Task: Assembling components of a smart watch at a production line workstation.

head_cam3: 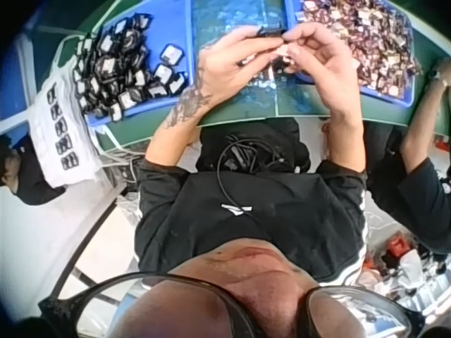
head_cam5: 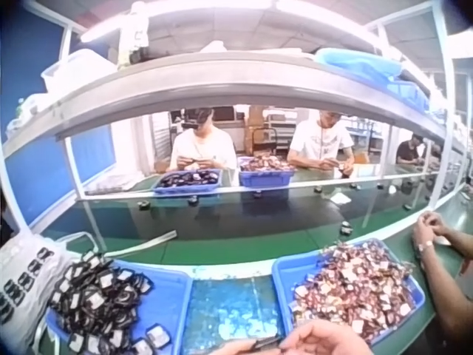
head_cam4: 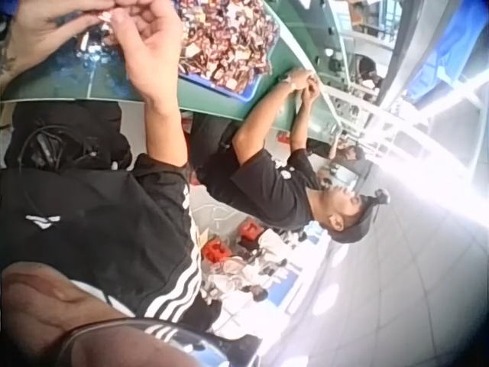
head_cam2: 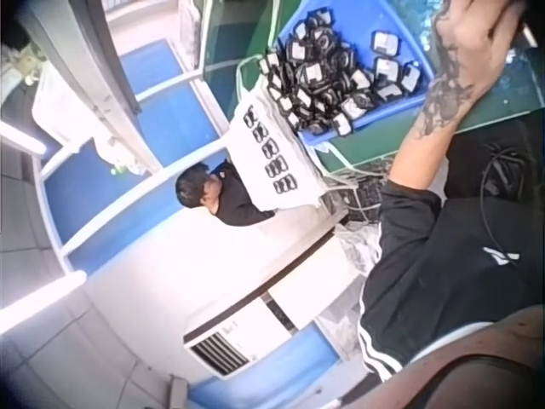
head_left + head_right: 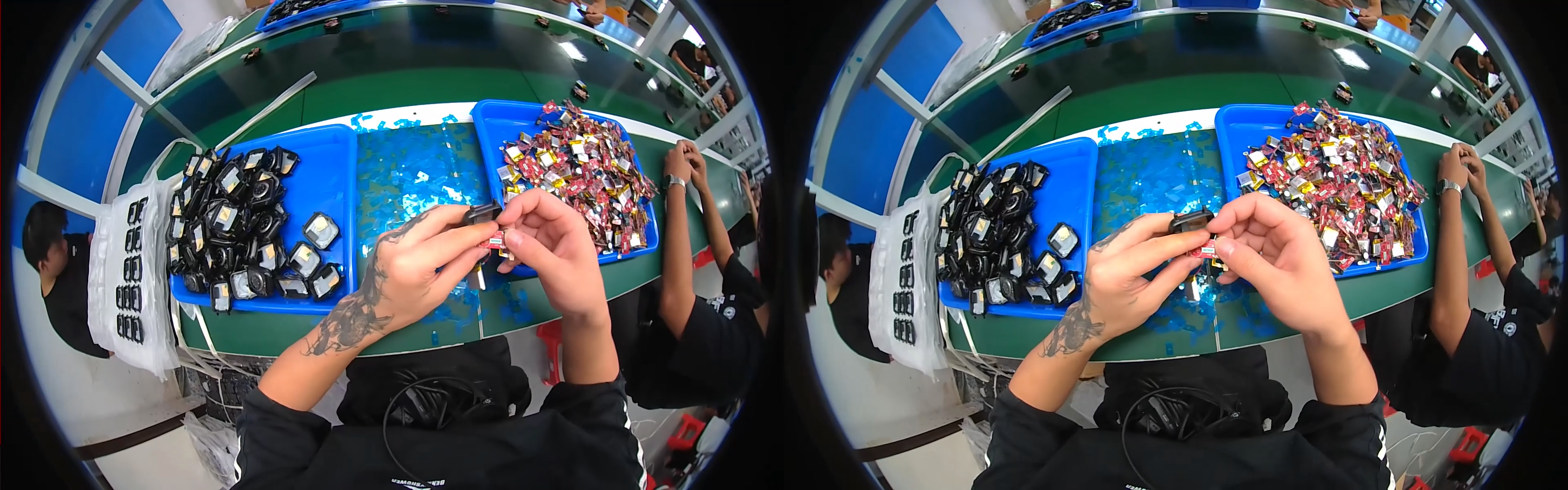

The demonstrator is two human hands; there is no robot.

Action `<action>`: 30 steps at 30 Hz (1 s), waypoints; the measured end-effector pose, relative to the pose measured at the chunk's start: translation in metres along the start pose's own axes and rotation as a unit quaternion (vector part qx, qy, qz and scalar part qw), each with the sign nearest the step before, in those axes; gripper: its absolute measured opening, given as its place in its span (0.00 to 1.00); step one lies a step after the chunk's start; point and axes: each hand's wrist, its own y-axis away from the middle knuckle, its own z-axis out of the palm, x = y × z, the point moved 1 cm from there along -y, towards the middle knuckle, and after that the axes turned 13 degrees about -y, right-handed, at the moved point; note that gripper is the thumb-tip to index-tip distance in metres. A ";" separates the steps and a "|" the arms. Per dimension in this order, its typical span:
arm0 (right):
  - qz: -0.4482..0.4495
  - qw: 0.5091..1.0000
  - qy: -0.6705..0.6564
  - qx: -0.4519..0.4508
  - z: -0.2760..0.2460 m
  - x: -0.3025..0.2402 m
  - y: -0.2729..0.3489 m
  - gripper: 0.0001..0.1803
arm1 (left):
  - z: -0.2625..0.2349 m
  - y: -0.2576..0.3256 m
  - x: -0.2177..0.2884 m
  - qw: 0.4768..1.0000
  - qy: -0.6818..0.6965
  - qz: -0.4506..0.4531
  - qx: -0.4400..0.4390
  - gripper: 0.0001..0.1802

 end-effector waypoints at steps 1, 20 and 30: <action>-0.001 1.000 0.000 0.003 -0.003 -0.002 -0.001 0.07 | -0.001 0.000 0.001 1.000 0.002 0.001 -0.002 0.17; -0.116 0.981 0.125 0.091 0.001 0.023 0.017 0.13 | 0.010 0.003 0.001 0.904 0.319 -0.257 -0.119 0.12; -0.213 0.945 0.215 0.128 0.001 0.038 0.012 0.14 | 0.014 0.004 0.004 0.873 0.407 -0.261 -0.060 0.26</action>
